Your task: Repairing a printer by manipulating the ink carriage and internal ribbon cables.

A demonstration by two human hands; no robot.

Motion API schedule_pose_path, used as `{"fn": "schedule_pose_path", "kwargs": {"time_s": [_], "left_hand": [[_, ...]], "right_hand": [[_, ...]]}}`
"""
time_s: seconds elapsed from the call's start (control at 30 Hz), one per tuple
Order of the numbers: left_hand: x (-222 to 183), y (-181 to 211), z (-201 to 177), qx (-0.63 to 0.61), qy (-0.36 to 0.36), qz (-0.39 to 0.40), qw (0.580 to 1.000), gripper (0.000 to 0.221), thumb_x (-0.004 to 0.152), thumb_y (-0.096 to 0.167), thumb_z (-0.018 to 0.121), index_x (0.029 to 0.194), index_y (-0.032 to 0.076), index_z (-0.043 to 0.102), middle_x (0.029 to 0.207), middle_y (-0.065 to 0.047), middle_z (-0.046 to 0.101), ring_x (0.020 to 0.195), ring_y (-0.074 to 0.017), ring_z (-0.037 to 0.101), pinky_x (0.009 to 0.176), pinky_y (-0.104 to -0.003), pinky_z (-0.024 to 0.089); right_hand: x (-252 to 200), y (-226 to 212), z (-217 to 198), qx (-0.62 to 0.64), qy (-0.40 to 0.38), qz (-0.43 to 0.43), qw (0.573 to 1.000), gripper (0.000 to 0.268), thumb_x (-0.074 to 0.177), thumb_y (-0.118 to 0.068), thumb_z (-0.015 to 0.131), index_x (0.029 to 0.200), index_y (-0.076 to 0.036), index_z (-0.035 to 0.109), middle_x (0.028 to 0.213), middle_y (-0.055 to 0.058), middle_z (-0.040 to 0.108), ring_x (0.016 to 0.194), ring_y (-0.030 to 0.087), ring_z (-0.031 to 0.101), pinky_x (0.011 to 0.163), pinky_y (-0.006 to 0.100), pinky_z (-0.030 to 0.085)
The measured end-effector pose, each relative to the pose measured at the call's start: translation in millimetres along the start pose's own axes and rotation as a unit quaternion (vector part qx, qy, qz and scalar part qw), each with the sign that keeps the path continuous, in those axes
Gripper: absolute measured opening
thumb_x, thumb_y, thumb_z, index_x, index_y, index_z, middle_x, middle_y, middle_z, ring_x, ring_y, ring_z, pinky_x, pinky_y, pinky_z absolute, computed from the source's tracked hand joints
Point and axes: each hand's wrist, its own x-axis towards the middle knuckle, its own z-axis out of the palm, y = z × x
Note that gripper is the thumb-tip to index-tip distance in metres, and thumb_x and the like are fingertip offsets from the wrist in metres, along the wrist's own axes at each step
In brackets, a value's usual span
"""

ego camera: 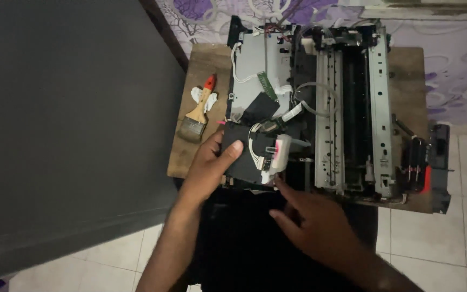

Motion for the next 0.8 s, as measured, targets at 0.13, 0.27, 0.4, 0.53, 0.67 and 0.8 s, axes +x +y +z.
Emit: {"fn": "schedule_pose_path", "kwargs": {"time_s": [0.13,0.27,0.4,0.53,0.67,0.8], "left_hand": [[-5,7,5,0.015,0.021,-0.007,1.0,0.045,0.092,0.038,0.063,0.127,0.01,0.066,0.118,-0.003,0.072,0.11,-0.0146,0.067,0.093,-0.032,0.054],[-6,9,4,0.023,-0.008,0.02,1.0,0.042,0.092,0.045,0.062,0.117,0.012,0.066,0.112,-0.004,0.073,0.106,-0.0161,0.068,0.091,-0.033,0.054],[-5,10,4,-0.006,-0.013,0.034,0.999,0.039,0.093,0.041,0.064,0.119,0.012,0.066,0.114,-0.003,0.072,0.109,-0.0155,0.068,0.092,-0.031,0.055],[-3,5,5,-0.017,0.0,0.037,0.999,0.034,0.093,0.037,0.065,0.114,0.011,0.068,0.108,-0.002,0.073,0.101,-0.0124,0.067,0.088,-0.029,0.055],[-3,7,6,-0.042,0.005,0.008,0.999,0.04,0.09,0.038,0.066,0.119,0.011,0.069,0.113,-0.003,0.076,0.106,-0.0149,0.071,0.091,-0.03,0.059],[-2,6,7,-0.041,0.019,0.014,0.999,0.044,0.086,0.037,0.069,0.12,0.01,0.07,0.114,-0.005,0.076,0.107,-0.014,0.071,0.092,-0.027,0.058]], "right_hand": [[4,9,6,0.014,0.02,0.017,1.0,0.065,0.083,-0.041,0.078,0.144,-0.025,0.06,0.076,-0.007,0.078,0.065,0.016,0.073,0.068,0.035,0.054],[10,0,-29,0.021,-0.04,0.099,0.994,0.058,0.084,-0.037,0.076,0.14,-0.03,0.064,0.09,-0.003,0.081,0.073,0.016,0.075,0.073,0.033,0.057],[-1,25,-7,-0.188,-0.043,-0.09,0.977,0.051,0.087,-0.036,0.069,0.136,-0.029,0.059,0.123,0.0,0.07,0.108,0.024,0.069,0.074,0.044,0.06],[4,3,18,-0.276,-0.102,-0.169,0.941,0.054,0.086,-0.043,0.071,0.133,-0.018,0.061,0.156,0.007,0.046,0.066,0.028,0.077,0.042,0.043,0.062],[10,-5,46,-0.367,-0.072,-0.104,0.922,0.066,0.082,-0.028,0.067,0.142,-0.006,0.048,0.15,0.029,0.041,0.049,0.035,0.073,0.033,0.047,0.059],[20,-7,69,-0.477,0.075,-0.109,0.869,0.034,0.087,-0.014,0.058,0.119,-0.009,0.066,0.123,0.028,0.061,0.034,0.022,0.058,0.028,0.04,0.045]]}}
